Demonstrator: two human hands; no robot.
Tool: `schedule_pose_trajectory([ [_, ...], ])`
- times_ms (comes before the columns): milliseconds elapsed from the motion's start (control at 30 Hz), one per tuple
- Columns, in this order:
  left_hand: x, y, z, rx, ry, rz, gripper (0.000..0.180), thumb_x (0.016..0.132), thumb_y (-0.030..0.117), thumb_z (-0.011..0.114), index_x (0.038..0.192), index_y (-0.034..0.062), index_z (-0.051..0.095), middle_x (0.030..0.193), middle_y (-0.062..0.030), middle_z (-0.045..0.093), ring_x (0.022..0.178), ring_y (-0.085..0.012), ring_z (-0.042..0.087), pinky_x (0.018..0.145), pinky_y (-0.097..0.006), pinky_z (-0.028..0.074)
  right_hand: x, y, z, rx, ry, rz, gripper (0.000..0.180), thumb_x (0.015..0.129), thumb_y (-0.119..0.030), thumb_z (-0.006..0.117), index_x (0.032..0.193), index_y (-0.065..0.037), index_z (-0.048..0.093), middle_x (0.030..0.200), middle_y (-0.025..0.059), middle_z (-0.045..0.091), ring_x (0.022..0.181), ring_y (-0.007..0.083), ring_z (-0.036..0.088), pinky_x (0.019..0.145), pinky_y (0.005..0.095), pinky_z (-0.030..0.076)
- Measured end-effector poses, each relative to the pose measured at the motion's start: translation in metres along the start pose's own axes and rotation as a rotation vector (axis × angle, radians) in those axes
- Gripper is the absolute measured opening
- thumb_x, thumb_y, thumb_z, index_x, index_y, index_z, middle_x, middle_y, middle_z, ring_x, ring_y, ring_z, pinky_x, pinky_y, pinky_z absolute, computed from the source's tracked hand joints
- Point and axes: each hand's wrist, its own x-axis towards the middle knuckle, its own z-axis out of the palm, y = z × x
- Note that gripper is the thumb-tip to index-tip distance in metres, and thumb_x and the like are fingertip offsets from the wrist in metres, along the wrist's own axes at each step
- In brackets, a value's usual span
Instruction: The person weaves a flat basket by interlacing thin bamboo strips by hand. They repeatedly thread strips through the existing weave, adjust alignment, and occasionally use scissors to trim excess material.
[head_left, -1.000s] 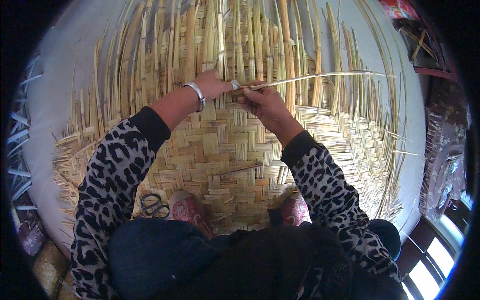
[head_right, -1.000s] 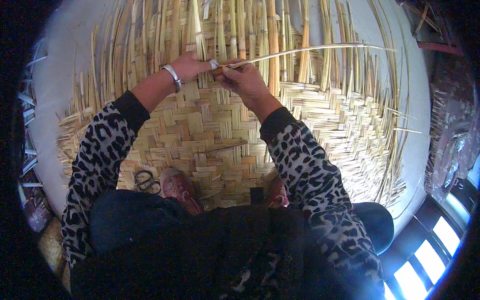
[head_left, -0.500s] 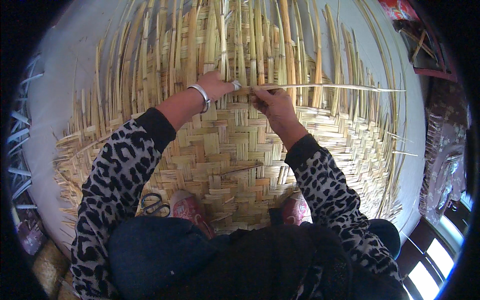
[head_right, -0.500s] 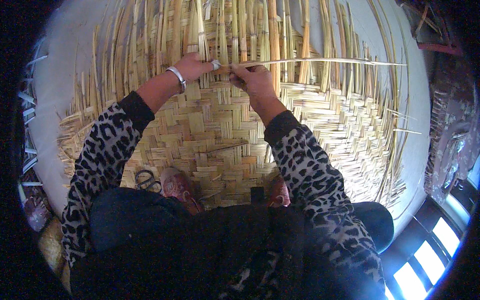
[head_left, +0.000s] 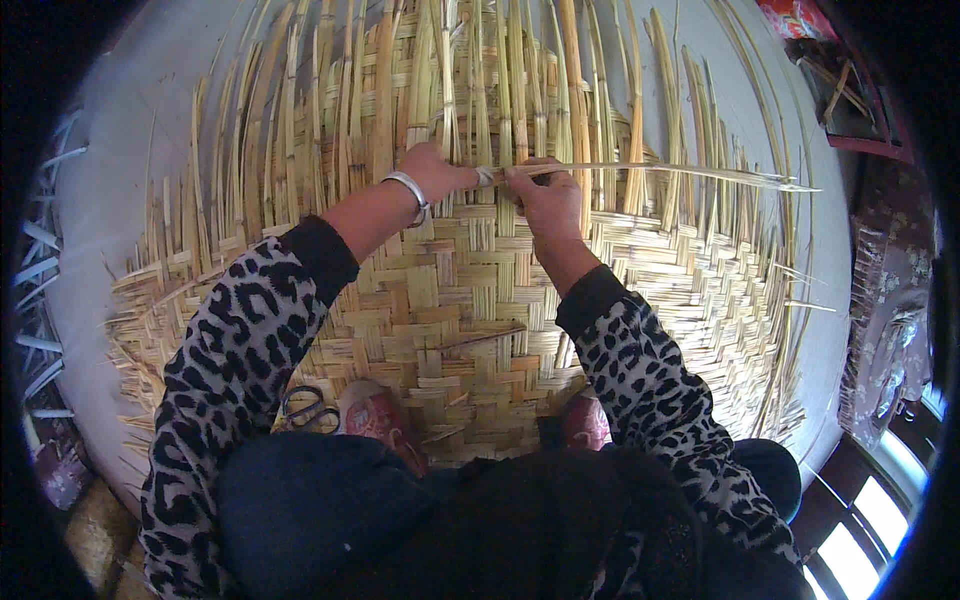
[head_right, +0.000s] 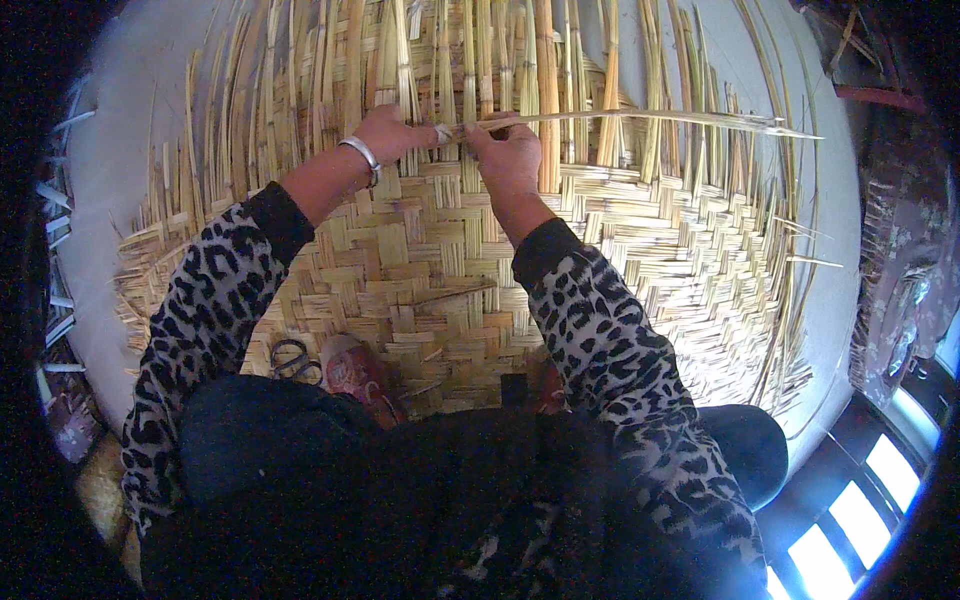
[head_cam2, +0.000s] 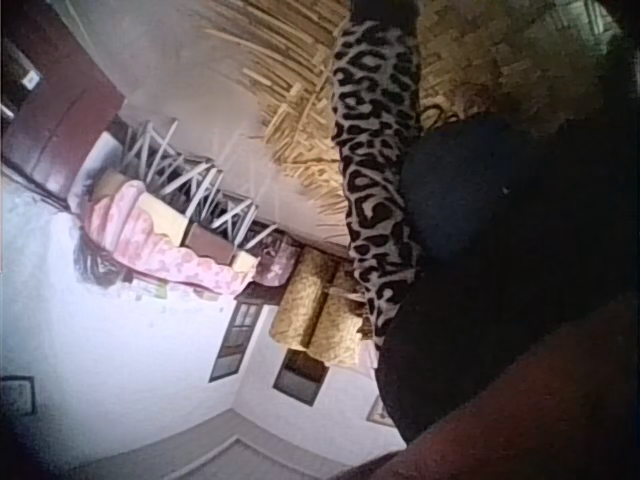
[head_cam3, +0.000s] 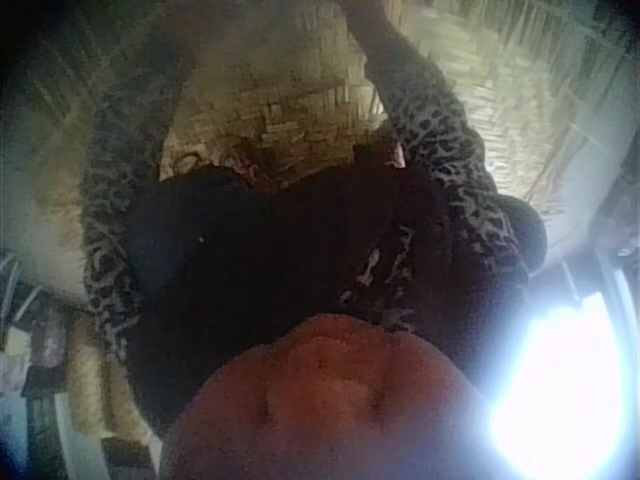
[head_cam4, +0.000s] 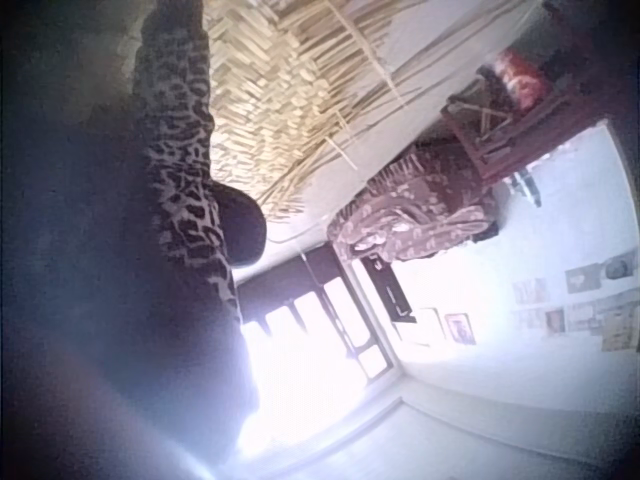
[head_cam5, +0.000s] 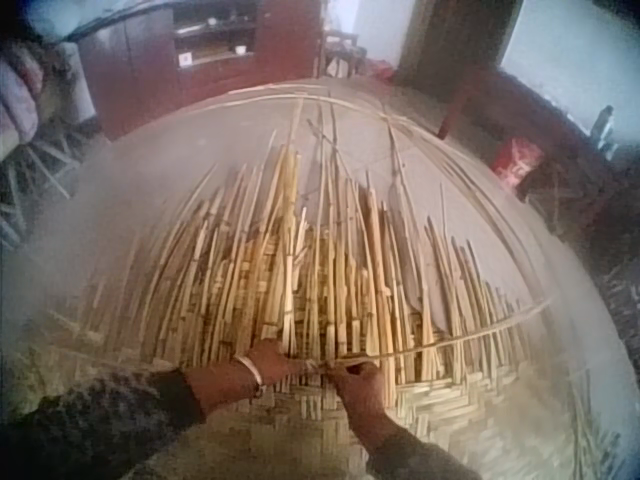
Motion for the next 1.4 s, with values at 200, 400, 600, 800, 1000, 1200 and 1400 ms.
schedule_pose_trajectory([
  [200, 0.005, 0.003, 0.012, 0.070, 0.082, 0.068, 0.066, 0.062, 0.048, 0.079, 0.095, -0.0067, 0.066, 0.093, -0.0246, 0.067, 0.086, -0.0347, 0.066, 0.081, -0.039, 0.051, 0.006, -0.001, -0.012, 0.038, 0.022, 0.007, 0.019, 0.081, -0.008, 0.073, 0.094, 0.001, 0.062, 0.073, 0.0029, 0.061, 0.058, 0.0105, 0.052, 0.050, 0.0249, 0.041],
  [400, 0.005, 0.003, 0.011, 0.063, 0.062, 0.021, 0.069, 0.061, 0.049, 0.079, 0.098, -0.0065, 0.065, 0.095, -0.0242, 0.067, 0.089, -0.0343, 0.066, 0.083, -0.039, 0.051, 0.019, -0.003, -0.027, -0.079, 0.131, 0.047, 0.019, 0.081, -0.007, 0.072, 0.096, 0.001, 0.062, 0.073, 0.0040, 0.062, 0.057, 0.0116, 0.053, 0.049, 0.0260, 0.043],
  [600, 0.003, 0.007, 0.010, 0.083, 0.085, 0.028, 0.072, 0.061, 0.050, 0.079, 0.098, -0.0098, 0.064, 0.096, -0.0272, 0.066, 0.089, -0.0366, 0.066, 0.082, -0.039, 0.051, 0.026, -0.011, -0.055, 0.067, 0.218, 0.022, 0.016, 0.083, -0.006, 0.070, 0.096, -0.001, 0.062, 0.078, 0.0058, 0.063, 0.062, 0.0141, 0.060, 0.052, 0.0277, 0.049],
  [800, 0.003, 0.009, 0.012, 0.139, 0.087, 0.015, 0.070, 0.063, 0.048, 0.078, 0.096, -0.0120, 0.064, 0.096, -0.0292, 0.065, 0.091, -0.0386, 0.065, 0.081, -0.041, 0.051, 0.036, -0.018, -0.094, -0.028, 0.354, 0.013, 0.017, 0.083, -0.004, 0.068, 0.099, -0.003, 0.061, 0.085, 0.0067, 0.063, 0.069, 0.0151, 0.061, 0.054, 0.0290, 0.053],
  [1000, 0.000, 0.013, 0.010, 0.159, 0.067, 0.002, 0.064, 0.066, 0.044, 0.076, 0.098, -0.0109, 0.065, 0.097, -0.0295, 0.066, 0.091, -0.0397, 0.066, 0.081, -0.042, 0.051, 0.044, -0.024, -0.127, 0.036, 0.402, 0.035, 0.018, 0.084, -0.004, 0.067, 0.101, -0.005, 0.060, 0.088, 0.0060, 0.063, 0.072, 0.0164, 0.062, 0.054, 0.0286, 0.052],
  [1200, 0.003, 0.008, 0.013, 0.168, 0.074, 0.018, 0.061, 0.067, 0.042, 0.075, 0.099, -0.0096, 0.066, 0.097, -0.0293, 0.066, 0.091, -0.0397, 0.066, 0.081, -0.042, 0.051, 0.032, -0.033, -0.138, 0.140, 0.367, 0.138, 0.012, 0.090, -0.018, 0.063, 0.091, -0.007, 0.059, 0.076, 0.0047, 0.063, 0.065, 0.0141, 0.060, 0.059, 0.0293, 0.050],
  [1400, 0.009, -0.001, 0.017, 0.113, 0.077, 0.019, 0.078, 0.060, 0.059, 0.079, 0.092, -0.0106, 0.064, 0.093, -0.0281, 0.066, 0.087, -0.0363, 0.066, 0.075, -0.043, 0.051, 0.008, -0.025, -0.073, -0.828, -0.034, -0.353, 0.028, 0.091, -0.030, 0.062, 0.097, -0.003, 0.065, 0.076, 0.0102, 0.068, 0.067, 0.0212, 0.065, 0.061, 0.0322, 0.052],
])
